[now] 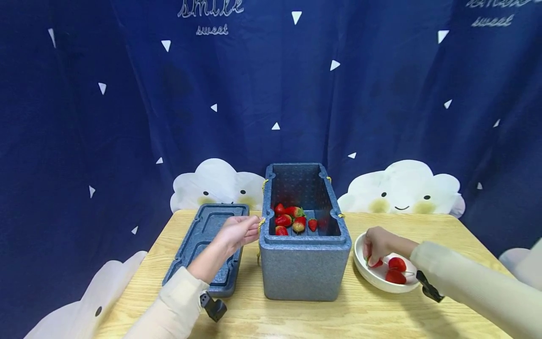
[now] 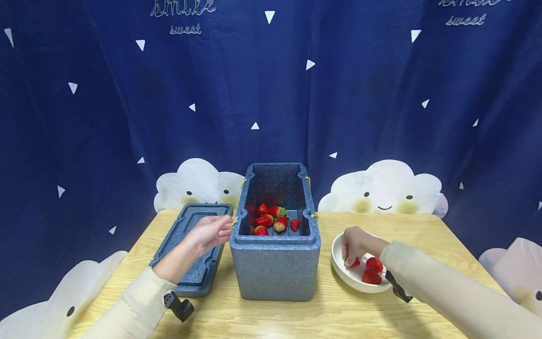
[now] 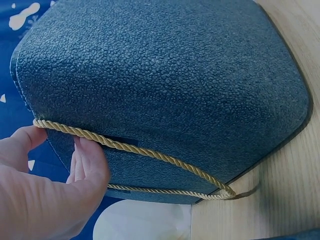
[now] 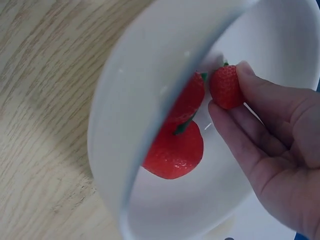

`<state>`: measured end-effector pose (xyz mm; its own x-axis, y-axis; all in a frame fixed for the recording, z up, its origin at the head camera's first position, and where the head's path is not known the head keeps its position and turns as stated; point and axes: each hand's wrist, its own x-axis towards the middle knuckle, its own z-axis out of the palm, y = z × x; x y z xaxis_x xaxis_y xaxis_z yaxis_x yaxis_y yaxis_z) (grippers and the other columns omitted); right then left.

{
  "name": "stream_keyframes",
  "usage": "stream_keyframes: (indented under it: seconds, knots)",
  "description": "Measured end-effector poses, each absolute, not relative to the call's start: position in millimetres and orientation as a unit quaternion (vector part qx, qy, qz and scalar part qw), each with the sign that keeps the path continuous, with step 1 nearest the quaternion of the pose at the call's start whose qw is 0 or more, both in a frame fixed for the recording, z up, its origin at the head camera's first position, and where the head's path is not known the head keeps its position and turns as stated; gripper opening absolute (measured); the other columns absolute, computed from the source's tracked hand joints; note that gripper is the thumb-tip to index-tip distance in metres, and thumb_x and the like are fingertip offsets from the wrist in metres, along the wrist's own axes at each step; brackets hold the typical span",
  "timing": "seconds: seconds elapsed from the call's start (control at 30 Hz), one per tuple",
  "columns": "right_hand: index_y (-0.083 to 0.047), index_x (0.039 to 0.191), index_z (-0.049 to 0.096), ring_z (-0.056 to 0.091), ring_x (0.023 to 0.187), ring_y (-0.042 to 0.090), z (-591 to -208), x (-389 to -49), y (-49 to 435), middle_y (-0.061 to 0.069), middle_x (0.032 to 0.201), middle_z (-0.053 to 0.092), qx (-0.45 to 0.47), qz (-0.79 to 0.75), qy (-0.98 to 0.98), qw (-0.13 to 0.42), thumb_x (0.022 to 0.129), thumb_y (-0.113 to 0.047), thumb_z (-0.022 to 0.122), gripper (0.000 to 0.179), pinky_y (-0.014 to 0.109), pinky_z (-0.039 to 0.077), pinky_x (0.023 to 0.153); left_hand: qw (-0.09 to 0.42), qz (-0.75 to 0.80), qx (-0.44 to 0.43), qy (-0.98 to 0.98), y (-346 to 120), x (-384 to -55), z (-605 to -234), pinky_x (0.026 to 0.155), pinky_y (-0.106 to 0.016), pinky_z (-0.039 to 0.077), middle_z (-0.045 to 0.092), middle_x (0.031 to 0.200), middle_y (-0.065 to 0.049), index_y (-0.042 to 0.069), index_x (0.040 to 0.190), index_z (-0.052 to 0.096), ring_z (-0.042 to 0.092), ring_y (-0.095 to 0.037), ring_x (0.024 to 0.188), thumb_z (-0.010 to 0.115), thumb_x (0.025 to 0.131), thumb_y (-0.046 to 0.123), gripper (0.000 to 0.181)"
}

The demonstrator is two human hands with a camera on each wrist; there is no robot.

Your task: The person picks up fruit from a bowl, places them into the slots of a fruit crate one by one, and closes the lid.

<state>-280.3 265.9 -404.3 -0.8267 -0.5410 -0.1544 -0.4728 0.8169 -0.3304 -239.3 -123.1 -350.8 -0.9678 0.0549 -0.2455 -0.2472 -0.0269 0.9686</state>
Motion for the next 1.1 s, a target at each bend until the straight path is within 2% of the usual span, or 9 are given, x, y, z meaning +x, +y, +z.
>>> stream_keyframes:
  seconds: [0.17,0.33,0.47,0.63,0.83,1.1]
  knots:
    - [-0.008,0.061,0.069,0.054,0.044,0.001,-405,-287,262,0.0,0.053,0.066,-0.235,-0.124,0.954,0.136,0.056,-0.002,0.086,0.019,0.016,0.048,0.045,0.106,0.711,-0.071,0.691,-124,-239,-350,0.093,-0.033,0.057,0.063,0.109,-0.013,-0.01,0.131,0.048,0.061,-0.011,0.088,0.054,0.092,0.01,0.044]
    - [-0.021,0.051,0.067,0.056,0.042,0.002,-416,-310,260,-0.01,0.046,0.06,-0.255,-0.026,0.959,0.123,0.055,-0.013,0.088,0.023,0.016,0.049,0.045,0.1,0.717,-0.063,0.686,-126,-240,-348,0.1,-0.039,0.052,0.056,0.13,-0.028,-0.012,0.133,0.044,0.062,-0.013,0.092,0.052,0.092,0.009,0.047]
    - [-0.026,0.049,0.068,0.059,0.044,0.003,-411,-314,253,-0.012,0.046,0.061,-0.268,0.063,0.956,0.099,0.053,-0.02,0.09,0.023,0.016,0.048,0.047,0.093,0.72,-0.058,0.685,-126,-242,-345,0.098,-0.036,0.054,0.055,0.131,-0.03,-0.013,0.132,0.045,0.062,-0.012,0.089,0.052,0.091,0.009,0.047]
    - [-0.016,0.053,0.071,0.065,0.046,0.011,-395,-295,242,-0.003,0.05,0.065,-0.233,0.03,0.965,0.115,0.053,-0.011,0.089,0.019,0.016,0.051,0.046,0.097,0.714,-0.07,0.69,-126,-240,-344,0.092,-0.032,0.057,0.056,0.131,-0.028,-0.012,0.132,0.046,0.062,-0.011,0.087,0.054,0.091,0.01,0.047]
    - [-0.014,0.057,0.072,0.065,0.048,0.009,-395,-286,244,-0.003,0.052,0.066,-0.23,0.015,0.966,0.116,0.059,-0.01,0.086,0.014,0.013,0.05,0.048,0.097,0.71,-0.071,0.694,-126,-237,-346,0.094,-0.034,0.056,0.057,0.129,-0.027,-0.012,0.132,0.046,0.062,-0.012,0.09,0.054,0.093,0.011,0.046]
    - [-0.001,0.066,0.071,0.062,0.048,0.007,-400,-278,259,0.004,0.055,0.068,-0.168,-0.17,0.957,0.165,0.06,0.003,0.082,0.013,0.022,0.056,0.05,0.1,0.714,-0.057,0.69,-123,-238,-352,0.094,-0.035,0.056,0.057,0.129,-0.028,-0.012,0.132,0.046,0.063,-0.012,0.089,0.053,0.092,0.01,0.046]
